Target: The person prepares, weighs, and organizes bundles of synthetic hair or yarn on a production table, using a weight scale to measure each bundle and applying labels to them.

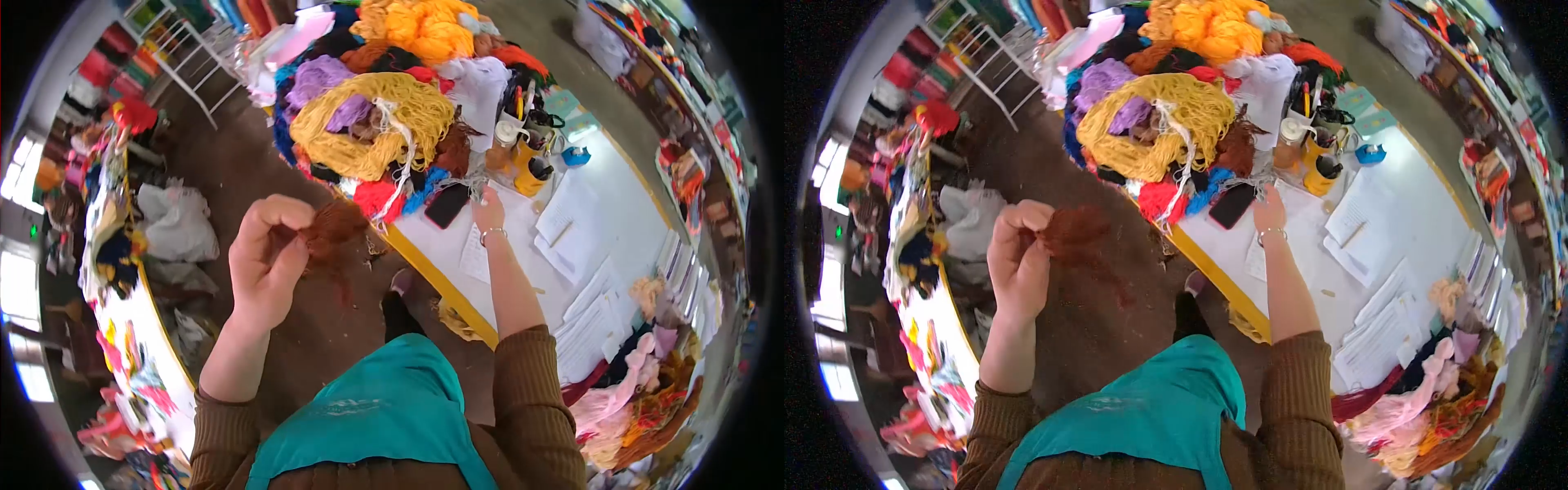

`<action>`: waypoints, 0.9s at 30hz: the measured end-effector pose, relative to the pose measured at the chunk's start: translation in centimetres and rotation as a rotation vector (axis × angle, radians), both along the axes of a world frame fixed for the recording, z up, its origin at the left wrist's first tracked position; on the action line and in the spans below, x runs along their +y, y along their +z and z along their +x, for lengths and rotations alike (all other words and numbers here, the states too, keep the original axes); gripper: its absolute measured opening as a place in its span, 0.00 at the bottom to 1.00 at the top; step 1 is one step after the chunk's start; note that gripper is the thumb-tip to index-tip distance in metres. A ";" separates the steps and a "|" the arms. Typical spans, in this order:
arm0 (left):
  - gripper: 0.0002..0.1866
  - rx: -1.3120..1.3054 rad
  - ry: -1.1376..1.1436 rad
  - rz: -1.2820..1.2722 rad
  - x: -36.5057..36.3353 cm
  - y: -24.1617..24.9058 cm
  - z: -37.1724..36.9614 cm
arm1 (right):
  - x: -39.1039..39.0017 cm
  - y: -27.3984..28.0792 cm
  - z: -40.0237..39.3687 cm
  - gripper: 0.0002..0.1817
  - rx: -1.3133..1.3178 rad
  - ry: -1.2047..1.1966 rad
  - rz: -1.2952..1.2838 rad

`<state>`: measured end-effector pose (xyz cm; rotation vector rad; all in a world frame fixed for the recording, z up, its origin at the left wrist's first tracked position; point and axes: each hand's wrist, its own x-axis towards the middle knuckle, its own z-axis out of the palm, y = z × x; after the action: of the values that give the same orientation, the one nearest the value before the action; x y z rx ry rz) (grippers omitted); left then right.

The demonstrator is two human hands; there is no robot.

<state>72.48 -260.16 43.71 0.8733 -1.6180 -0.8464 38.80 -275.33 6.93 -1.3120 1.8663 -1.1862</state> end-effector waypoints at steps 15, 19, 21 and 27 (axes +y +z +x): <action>0.07 0.267 -0.355 0.767 -31.6 -12.1 -11.3 | -6.7 10.8 4.9 0.12 -1.209 -0.328 -0.234; 0.08 -0.092 -0.370 0.623 -36.1 -15.5 -15.0 | -8.4 14.0 5.3 0.13 -1.562 -0.221 -0.270; 0.10 -0.199 -0.422 0.730 -38.0 -17.9 -15.9 | -9.6 12.3 5.5 0.15 -1.876 -0.219 -0.232; 0.07 -0.297 -0.477 0.776 -39.8 -19.9 -15.5 | -10.6 11.6 6.3 0.15 -1.987 -0.317 -0.275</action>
<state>56.98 -299.92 23.82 1.1958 -1.8006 -1.8243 45.11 -285.96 18.53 0.3923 0.3396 -1.7486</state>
